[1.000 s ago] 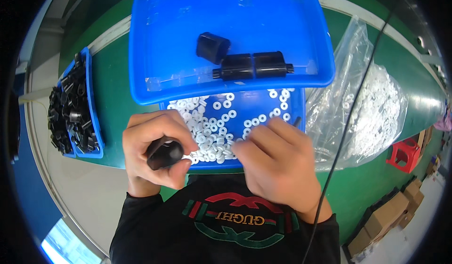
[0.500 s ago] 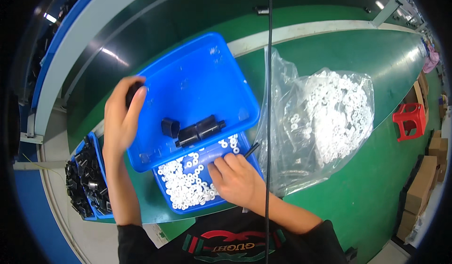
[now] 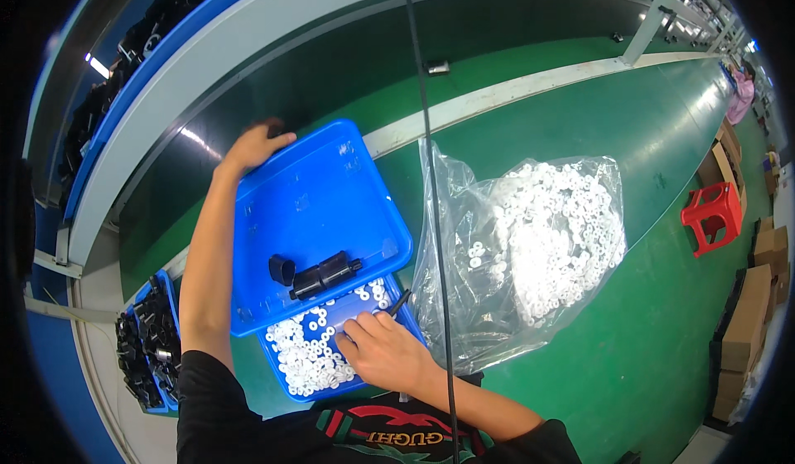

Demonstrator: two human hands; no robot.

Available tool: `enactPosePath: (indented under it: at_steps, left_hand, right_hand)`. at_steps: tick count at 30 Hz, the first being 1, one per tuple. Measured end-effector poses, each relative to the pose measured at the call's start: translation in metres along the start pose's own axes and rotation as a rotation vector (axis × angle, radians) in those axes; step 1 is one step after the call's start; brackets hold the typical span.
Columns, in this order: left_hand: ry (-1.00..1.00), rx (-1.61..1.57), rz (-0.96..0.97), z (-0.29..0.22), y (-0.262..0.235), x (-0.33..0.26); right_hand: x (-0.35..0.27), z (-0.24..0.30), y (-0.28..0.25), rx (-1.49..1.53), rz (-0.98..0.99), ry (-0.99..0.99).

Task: The person assembles small black plastic components by inserting white washers into them using a screwdriver. They pick up a black part, place a washer on it, and use the screwdriver to press the washer into place. The assembled parts are placed into a blue tray, and the person periodically retrieves more black parts from a green tray on a shelf.

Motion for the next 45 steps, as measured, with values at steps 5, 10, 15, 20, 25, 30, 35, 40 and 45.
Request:
enactPosePath:
  at_steps: [5,10,15,20,25,30,35,40,45]
  left_hand:
    - [0.16,-0.323,0.049,-0.097,-0.072,-0.106]
    - [0.328,-0.132,0.311,-0.112,-0.06,-0.196]
    - [0.208,-0.195,0.216,-0.096,-0.048,-0.219]
    - [0.168,-0.375,-0.051,-0.091,-0.057,-0.247]
    - [0.064,-1.196,0.011,-0.076,-0.031,-0.292]
    - [0.18,-1.412,-0.068,-0.082,-0.008,-0.303]
    - [0.242,-1.318,-0.078,-0.082,-0.009,-0.307]
    - [0.249,-1.207,-0.132,-0.084,-0.013,-0.31]
    - [0.199,-1.356,0.01,-0.089,-0.007,-0.314]
  right_hand:
    - [0.001,0.001,0.004,-0.048,0.04,0.011]
    - [0.003,0.001,0.006,0.004,0.079,0.017]
    - [0.003,0.001,0.008,0.038,0.068,0.022]
    - [0.003,0.0,0.006,0.015,0.052,0.041]
    - [0.011,0.003,-0.004,0.018,-0.032,0.039]
    - [0.028,0.007,-0.018,0.076,-0.057,0.084]
    - [0.043,0.016,-0.033,0.246,-0.085,0.147]
    - [0.046,0.026,-0.029,0.536,-0.132,0.202]
    - [0.053,0.029,-0.026,0.53,-0.09,0.163]
Point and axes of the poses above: each hand's wrist, its own x-axis towards the middle knuckle, its own y-axis out of the palm, z = x × y, the point moved 3 cm from there along x, towards the middle knuckle, and after that the axes turned 1 degree about -z, right-handed, at the moved point
